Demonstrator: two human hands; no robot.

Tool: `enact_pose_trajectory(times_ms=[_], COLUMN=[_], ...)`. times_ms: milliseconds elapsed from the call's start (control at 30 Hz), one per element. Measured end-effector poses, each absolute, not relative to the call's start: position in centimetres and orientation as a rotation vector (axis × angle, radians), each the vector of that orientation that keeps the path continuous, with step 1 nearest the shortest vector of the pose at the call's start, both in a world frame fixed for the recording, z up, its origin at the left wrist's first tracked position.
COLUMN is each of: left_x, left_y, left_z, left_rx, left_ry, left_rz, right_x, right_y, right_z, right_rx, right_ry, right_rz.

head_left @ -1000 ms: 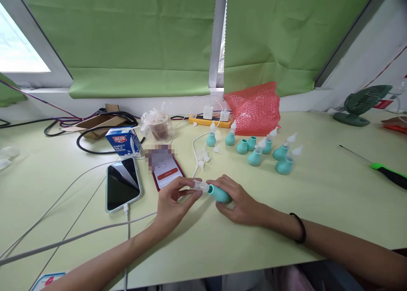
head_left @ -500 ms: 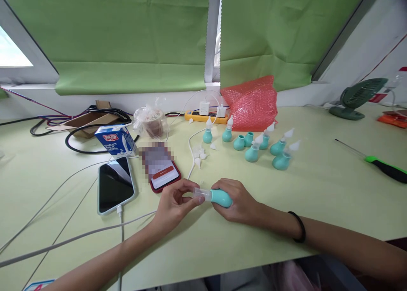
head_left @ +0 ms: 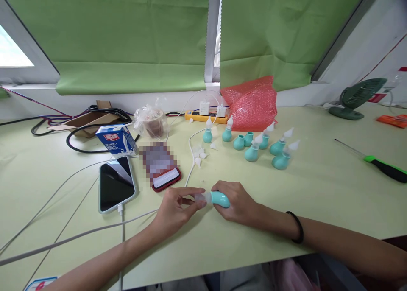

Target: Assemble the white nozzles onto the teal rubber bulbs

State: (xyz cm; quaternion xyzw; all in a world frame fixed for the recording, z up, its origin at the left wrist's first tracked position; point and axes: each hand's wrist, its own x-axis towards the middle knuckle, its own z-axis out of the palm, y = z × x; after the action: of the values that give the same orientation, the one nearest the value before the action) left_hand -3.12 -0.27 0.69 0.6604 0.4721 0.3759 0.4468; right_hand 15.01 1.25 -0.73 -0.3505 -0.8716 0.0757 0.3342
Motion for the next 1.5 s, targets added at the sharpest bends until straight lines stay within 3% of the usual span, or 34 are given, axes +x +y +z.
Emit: enact_pose_trajectory(times_ms=[500,933,1200,1400,1500], left_x=[-3.2,-3.3,-3.5,-3.2,-3.2], left_y=[-1.0,-1.0,-1.2,-0.7,-0.5], left_z=[1.0,0.6,0.5,1.0,1.1], left_rx=[2.171,2.467,2.462,1.876,1.667], left_ry=[0.799,0.462,0.474,0.942,0.936], left_rz=[1.167,1.214,1.156,1.161,1.086], right_x=[15.1,15.4,15.6,14.8,14.4], right_y=[1.7,2.3,2.2,0.9,0.2], right_z=[2.1,2.3,2.1,1.7,1.5], right_rx=[-1.311,-1.031,-0.927,-0.762,-0.784], right_ry=[-1.87,-1.587,-1.575,-1.605,-1.648], right_rz=[1.949,2.564,2.608,2.058,1.856])
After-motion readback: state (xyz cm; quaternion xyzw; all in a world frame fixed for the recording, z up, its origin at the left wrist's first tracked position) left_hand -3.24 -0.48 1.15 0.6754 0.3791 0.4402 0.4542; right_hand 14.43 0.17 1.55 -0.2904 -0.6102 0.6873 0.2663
